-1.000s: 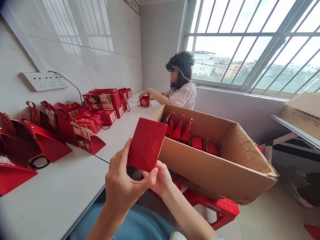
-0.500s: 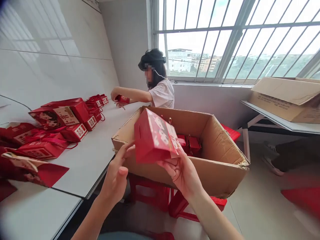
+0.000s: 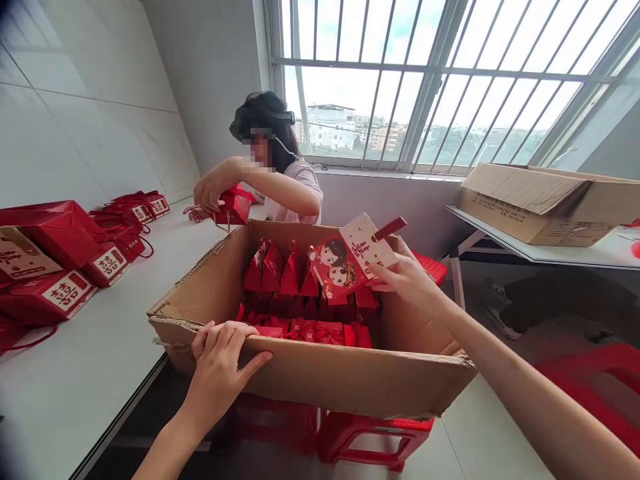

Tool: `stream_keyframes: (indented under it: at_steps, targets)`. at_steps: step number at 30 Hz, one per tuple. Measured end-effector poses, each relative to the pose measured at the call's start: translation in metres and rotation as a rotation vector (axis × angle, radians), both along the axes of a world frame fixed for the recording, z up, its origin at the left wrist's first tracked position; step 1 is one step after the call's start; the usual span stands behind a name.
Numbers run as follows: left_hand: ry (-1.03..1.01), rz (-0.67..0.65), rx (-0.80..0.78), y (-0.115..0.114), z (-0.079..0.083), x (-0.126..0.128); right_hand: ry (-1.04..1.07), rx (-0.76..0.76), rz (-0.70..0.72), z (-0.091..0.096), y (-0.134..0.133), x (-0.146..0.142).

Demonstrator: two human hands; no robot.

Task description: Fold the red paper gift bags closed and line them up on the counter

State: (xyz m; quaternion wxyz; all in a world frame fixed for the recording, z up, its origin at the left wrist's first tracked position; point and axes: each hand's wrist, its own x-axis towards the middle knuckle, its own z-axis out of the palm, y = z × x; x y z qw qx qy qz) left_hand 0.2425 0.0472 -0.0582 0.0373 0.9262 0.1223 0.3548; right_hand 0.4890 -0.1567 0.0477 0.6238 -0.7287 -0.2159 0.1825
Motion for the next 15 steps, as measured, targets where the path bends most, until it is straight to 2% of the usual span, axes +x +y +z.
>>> stream_keyframes:
  at_steps: [2,4,6,7,11,15]
  targets:
    - [-0.027,0.007,0.013,0.001,-0.001,0.001,-0.272,-0.389,0.044,0.009,0.008,0.024]
    - [-0.036,0.011,0.021,0.002,-0.003,0.003,-0.45,-0.763,0.14,0.014,0.018,0.041]
    - [-0.044,0.005,0.028,0.003,-0.004,0.004,-0.503,-0.979,0.205,0.012,0.029,0.051]
    - [-0.048,0.0,0.031,0.003,-0.004,0.005,-0.499,-1.019,0.215,0.009,0.035,0.055]
    - [-0.051,-0.006,0.024,0.003,-0.003,0.005,-0.436,-1.027,0.212,-0.015,0.059,0.068]
    - [-0.045,-0.01,0.024,0.002,-0.002,0.004,-0.431,-1.027,0.15,-0.044,0.084,0.077]
